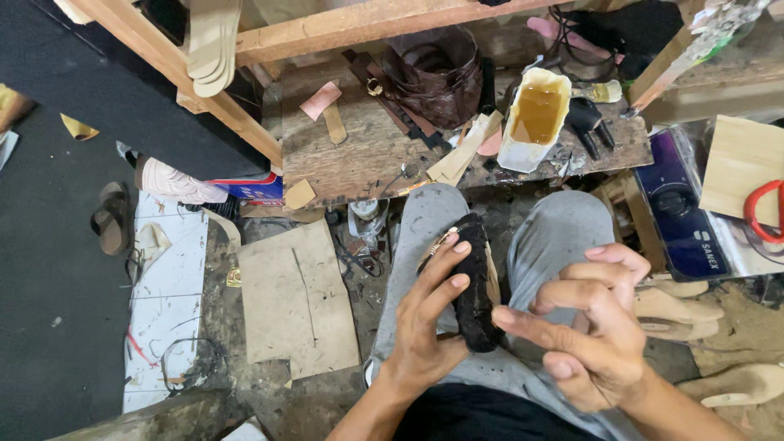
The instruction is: The person sits on the floor holding a black shoe, spreads glue by hand along the sole edge, and presses the sole and upper together. They occasionally dip fingers into a glue container on the workbench, then place the finished shoe on a wooden rack with other shoes.
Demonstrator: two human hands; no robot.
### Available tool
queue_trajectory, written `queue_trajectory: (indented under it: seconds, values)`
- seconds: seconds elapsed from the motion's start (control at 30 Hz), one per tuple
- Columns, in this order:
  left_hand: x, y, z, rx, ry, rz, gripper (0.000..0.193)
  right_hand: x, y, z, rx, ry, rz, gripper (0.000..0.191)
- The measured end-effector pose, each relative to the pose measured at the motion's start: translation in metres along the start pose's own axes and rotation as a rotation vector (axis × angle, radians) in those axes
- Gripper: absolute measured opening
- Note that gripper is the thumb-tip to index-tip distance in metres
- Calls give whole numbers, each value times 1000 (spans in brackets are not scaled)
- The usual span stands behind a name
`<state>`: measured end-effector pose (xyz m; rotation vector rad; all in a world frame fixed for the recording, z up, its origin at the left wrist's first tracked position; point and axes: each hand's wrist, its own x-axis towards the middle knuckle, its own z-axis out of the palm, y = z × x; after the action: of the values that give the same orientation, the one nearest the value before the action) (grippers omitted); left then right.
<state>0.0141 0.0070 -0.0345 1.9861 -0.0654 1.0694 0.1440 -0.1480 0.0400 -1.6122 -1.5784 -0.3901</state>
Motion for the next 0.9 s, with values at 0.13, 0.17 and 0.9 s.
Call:
queue_trajectory:
  seconds: [0.13, 0.17, 0.9]
  values:
    - [-4, -5, 1, -112, 28, -67, 87, 9, 5, -4, 122, -34, 7, 38]
    - [-5, -7, 1, -168, 43, -106, 89, 12, 13, -4, 132, 29, 38, 39]
    - [-18, -21, -15, -503, -4, -480, 112, 60, 190, 54, -646, -341, 243, 45]
